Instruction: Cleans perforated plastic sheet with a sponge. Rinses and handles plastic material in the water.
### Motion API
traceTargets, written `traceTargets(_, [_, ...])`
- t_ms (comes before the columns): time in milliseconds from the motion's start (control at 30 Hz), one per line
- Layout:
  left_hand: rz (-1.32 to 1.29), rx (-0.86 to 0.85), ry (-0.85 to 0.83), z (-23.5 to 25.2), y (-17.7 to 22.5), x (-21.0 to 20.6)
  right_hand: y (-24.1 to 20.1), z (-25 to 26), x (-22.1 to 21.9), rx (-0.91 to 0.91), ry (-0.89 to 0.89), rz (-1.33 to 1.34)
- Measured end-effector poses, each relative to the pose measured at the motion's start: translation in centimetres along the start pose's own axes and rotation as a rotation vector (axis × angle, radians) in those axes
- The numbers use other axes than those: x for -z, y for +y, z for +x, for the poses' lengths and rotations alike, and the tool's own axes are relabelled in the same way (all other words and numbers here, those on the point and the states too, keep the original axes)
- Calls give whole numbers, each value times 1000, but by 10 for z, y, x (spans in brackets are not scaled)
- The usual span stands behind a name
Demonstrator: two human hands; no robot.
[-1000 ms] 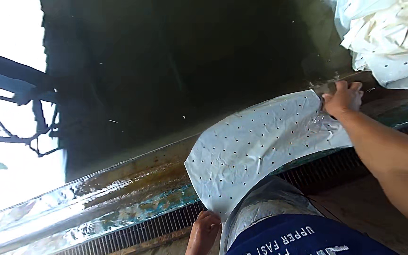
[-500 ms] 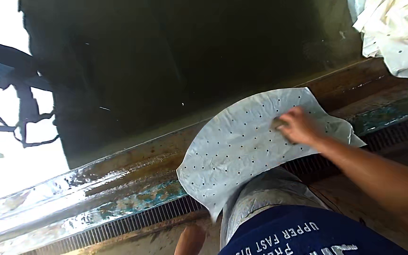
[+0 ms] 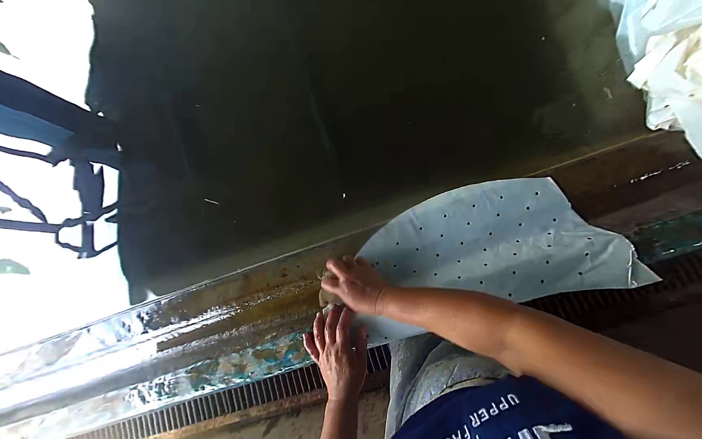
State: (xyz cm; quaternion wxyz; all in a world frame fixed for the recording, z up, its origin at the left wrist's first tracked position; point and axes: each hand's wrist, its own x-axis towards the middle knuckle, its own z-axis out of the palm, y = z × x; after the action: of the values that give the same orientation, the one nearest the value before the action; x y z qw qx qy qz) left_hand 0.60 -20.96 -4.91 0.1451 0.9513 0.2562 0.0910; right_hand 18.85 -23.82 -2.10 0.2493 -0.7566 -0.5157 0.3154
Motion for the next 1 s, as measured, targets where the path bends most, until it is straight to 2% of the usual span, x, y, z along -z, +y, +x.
traceTargets(100, [-7,-7,-12,0,-4,2,68,-26,21,-86,344,-135])
traceTargets(167, [-23,3,-25,1,-4,2,121,-58,60,-331,483,-206])
traceTargets(300, [-34,20,-101,9,-2,14,208,-145,149,-842,551,-184])
traceTargets(367, [-50,48,-155,17,1,22,223,-183,174,-983,573,-149])
traceTargets(500, [-92,151,-236,51,12,31,232,-239,188,-1094,653,-167])
traceTargets(633, [-126,88,-247,111,38,7,236,-293,198,-1309,661,-150])
traceTargets(700, [-144,85,-323,145,61,-7,222,-288,207,-1213,651,-196])
traceTargets(800, [-176,82,-411,182,94,-25,212,-259,203,-908,556,-253])
traceTargets(933, [-159,51,-465,188,124,-37,221,-216,188,-700,256,-206])
traceTargets(1000, [-185,96,-471,188,126,-35,230,-200,178,-616,181,-173])
